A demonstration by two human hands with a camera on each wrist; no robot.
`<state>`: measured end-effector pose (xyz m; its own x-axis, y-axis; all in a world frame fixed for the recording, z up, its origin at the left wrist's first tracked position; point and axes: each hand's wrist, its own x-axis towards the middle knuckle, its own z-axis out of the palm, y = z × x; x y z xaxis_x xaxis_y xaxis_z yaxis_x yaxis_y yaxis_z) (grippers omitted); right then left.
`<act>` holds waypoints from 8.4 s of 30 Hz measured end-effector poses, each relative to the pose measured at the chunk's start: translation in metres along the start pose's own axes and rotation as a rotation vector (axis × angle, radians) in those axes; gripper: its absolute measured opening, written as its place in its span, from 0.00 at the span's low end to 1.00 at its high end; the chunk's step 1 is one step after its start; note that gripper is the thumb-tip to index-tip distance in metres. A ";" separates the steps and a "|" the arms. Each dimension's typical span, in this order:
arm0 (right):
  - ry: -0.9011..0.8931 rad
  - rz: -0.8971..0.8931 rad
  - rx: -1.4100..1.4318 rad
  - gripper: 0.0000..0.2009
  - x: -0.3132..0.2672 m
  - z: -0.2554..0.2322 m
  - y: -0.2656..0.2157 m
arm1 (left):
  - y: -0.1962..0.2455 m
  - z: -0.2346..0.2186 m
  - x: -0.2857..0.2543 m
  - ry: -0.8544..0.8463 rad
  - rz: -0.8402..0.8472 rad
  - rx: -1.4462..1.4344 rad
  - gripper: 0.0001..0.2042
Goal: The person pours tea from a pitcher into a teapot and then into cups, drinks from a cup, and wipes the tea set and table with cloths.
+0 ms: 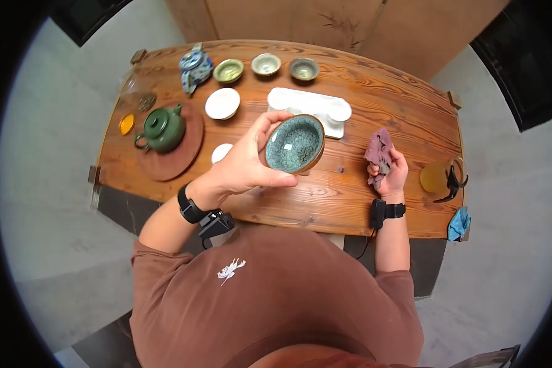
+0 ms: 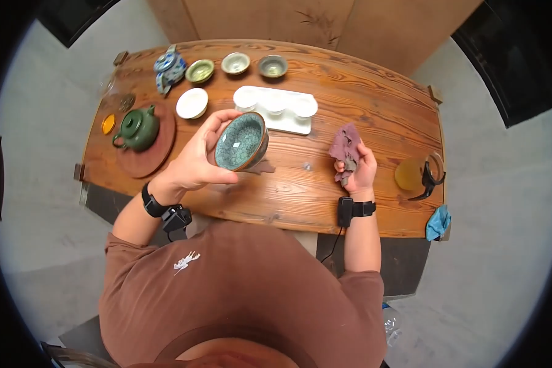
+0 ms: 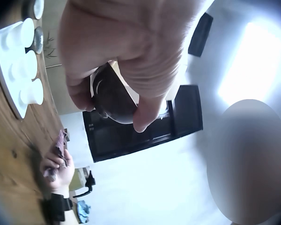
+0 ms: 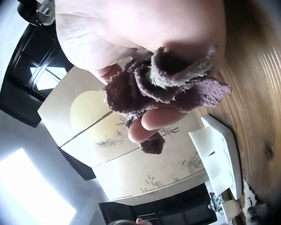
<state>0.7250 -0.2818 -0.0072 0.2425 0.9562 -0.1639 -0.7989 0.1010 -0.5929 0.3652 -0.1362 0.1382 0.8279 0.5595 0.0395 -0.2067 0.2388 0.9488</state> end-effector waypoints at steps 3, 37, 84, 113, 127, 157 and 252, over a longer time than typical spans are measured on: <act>-0.047 0.043 -0.030 0.21 0.003 0.012 0.017 | -0.006 -0.012 -0.035 0.018 0.038 -0.211 0.54; -1.097 -0.862 -2.288 0.25 -0.009 0.287 0.096 | -0.048 -0.063 -0.085 0.138 -0.064 -0.563 0.43; -1.224 -0.907 -2.150 0.24 -0.020 0.295 0.060 | -0.025 -0.040 -0.073 0.104 -0.044 -0.654 0.30; -0.323 0.279 -0.438 0.22 -0.051 0.250 0.084 | -0.035 -0.036 -0.057 0.090 0.100 -0.272 0.42; 0.065 -0.332 -0.104 0.23 -0.023 0.036 -0.027 | 0.013 -0.007 0.073 -0.029 0.097 0.530 0.54; 0.171 -0.282 0.209 0.17 -0.030 0.015 -0.018 | -0.105 -0.015 0.321 -0.039 -0.082 1.347 0.59; -0.489 -0.519 -2.079 0.25 0.013 0.191 0.157 | -0.018 -0.195 -0.149 0.998 0.677 0.815 0.07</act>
<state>0.4981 -0.2011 0.0480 -0.2062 0.9579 0.1999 0.9092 0.2631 -0.3227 0.1435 -0.0692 0.0538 -0.0757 0.7686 0.6352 0.2265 -0.6071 0.7616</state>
